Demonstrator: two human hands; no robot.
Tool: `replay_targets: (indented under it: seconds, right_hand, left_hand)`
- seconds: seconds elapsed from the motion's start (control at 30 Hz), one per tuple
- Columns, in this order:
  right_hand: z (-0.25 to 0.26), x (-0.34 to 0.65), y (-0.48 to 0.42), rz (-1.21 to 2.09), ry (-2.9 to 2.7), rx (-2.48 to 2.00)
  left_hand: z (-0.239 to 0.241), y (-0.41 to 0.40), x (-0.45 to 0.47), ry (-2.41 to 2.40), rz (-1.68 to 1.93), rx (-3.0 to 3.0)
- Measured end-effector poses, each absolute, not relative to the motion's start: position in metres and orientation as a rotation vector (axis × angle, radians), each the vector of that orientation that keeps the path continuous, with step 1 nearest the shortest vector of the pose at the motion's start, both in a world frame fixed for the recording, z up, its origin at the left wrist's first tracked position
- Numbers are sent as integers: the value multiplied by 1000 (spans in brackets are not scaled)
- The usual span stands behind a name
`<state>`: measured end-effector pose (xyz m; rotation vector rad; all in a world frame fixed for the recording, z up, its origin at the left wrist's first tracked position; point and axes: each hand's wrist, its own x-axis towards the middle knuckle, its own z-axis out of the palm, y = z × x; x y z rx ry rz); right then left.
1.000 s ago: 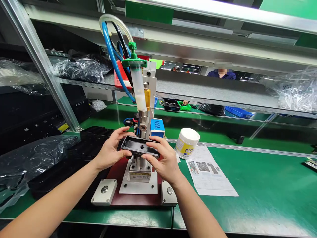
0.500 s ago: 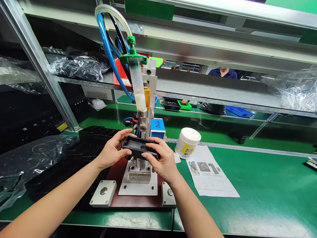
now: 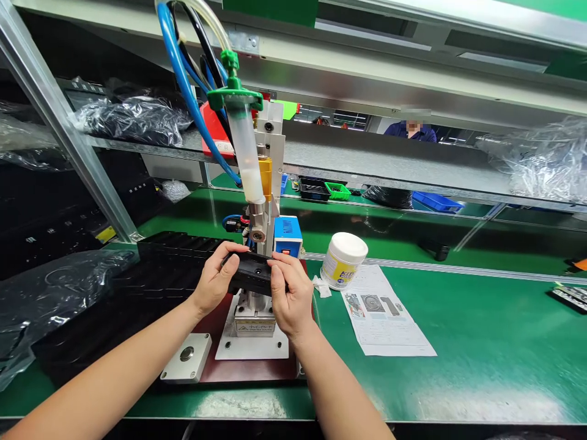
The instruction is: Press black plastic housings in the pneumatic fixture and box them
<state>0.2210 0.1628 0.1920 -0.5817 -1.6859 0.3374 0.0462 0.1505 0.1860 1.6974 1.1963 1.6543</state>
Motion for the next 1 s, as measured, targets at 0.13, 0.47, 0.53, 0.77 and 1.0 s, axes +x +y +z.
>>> replay_targets:
  seconds: [0.13,0.47,0.53,0.77,1.0]
  right_hand:
    - [188,214,162,257,-1636,-603]
    - [182,213,167,213,-1601,-549]
    - [181,213,167,222,-1611,-541]
    - [177,210,169,225,-1557,-520]
    - [183,210,169,277,-1558,-515]
  left_hand:
    - [180,154,54,1200,1770,1654]
    - [171,155,60,1138,1905,1603]
    - [170,155,61,1147,1930,1598]
    - [170,156,64,1233,2004,1599]
    - [168,157,62,1296,1994,1619]
